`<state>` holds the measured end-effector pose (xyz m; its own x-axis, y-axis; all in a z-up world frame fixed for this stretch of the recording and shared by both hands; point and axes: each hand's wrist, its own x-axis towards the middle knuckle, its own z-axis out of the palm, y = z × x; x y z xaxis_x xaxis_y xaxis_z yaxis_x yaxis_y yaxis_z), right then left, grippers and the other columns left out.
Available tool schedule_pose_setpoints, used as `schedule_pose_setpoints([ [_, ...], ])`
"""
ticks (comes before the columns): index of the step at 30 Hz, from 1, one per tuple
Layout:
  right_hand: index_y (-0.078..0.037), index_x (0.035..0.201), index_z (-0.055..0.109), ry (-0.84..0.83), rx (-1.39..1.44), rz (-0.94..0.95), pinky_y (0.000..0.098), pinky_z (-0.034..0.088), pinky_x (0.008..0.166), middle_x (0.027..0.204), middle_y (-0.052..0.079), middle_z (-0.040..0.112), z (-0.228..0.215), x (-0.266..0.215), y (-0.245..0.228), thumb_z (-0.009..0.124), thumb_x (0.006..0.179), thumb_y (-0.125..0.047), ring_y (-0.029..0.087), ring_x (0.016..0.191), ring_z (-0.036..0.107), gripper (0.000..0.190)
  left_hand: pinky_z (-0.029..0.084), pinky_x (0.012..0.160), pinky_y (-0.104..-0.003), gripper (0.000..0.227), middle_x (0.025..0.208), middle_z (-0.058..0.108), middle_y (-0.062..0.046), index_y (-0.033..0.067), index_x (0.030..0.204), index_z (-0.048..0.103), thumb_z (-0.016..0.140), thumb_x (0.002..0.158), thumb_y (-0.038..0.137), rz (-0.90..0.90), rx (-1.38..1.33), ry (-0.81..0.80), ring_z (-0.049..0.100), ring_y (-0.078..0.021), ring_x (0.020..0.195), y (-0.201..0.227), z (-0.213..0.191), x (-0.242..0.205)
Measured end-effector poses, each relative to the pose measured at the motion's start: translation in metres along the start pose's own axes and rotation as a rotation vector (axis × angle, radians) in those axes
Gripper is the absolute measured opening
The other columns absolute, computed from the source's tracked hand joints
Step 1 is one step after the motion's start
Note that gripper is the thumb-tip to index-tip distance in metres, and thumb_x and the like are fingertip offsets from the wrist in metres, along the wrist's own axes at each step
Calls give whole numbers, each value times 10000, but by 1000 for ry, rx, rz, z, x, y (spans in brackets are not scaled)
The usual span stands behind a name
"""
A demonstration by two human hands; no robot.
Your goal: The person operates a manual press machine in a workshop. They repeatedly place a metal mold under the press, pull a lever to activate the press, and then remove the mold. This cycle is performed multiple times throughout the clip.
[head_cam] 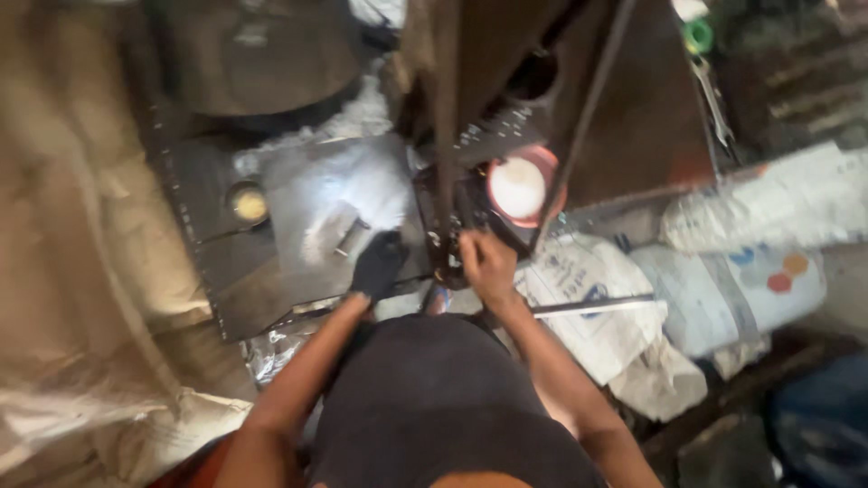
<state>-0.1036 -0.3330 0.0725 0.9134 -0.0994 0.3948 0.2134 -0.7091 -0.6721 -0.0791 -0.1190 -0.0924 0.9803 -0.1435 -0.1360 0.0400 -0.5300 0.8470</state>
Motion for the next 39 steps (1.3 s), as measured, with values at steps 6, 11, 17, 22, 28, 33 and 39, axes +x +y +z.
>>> schedule_pose_setpoints([
  [6,-63,1017,746,98,-115,226,371,550,630,874,132,729,-9,-1,48,739,961,-155,276,714,713,108,502,871,-519,566,1244,649,-260,60,1407,535,625,917,329,134,104,110,629,-458,1075,58,5,134],
  [11,-83,1006,762,89,-133,200,346,560,630,892,115,755,-8,3,44,746,936,-165,257,718,728,109,527,889,-511,421,1124,733,-203,140,1339,667,535,959,265,164,236,-3,678,-420,1038,71,2,153],
  [17,-42,1051,762,8,3,179,319,555,641,879,133,750,-17,2,33,717,973,-146,213,699,710,137,544,863,-482,351,1134,737,-174,118,1245,694,594,1008,356,108,161,272,700,-396,1010,72,9,88],
  [22,-7,1141,728,-223,293,245,300,600,714,885,125,775,-9,-9,10,655,1012,-155,182,785,753,210,563,816,-451,340,1127,751,-150,106,1273,675,649,994,299,100,232,471,724,-350,932,66,-8,18],
  [28,31,1546,436,-473,619,93,393,553,1081,1419,233,643,50,-24,-15,579,1115,-198,325,1299,659,508,571,784,-427,439,911,754,-156,119,1348,647,687,949,297,-274,-46,229,737,-331,849,54,-50,-51],
  [33,-49,1618,28,-571,505,493,413,593,946,1457,293,437,126,-18,-1,739,962,-319,337,1214,648,1005,533,951,-416,385,1215,704,-183,47,1322,621,620,1017,282,-114,-105,461,693,-332,1113,28,-82,-80],
  [39,-123,1604,-22,-718,694,808,389,613,847,1203,243,673,180,-18,21,778,874,-314,291,1005,720,1100,500,1040,-410,410,1304,697,-161,89,1341,654,528,1066,365,-133,-148,344,666,-320,1222,-5,-127,-34],
])
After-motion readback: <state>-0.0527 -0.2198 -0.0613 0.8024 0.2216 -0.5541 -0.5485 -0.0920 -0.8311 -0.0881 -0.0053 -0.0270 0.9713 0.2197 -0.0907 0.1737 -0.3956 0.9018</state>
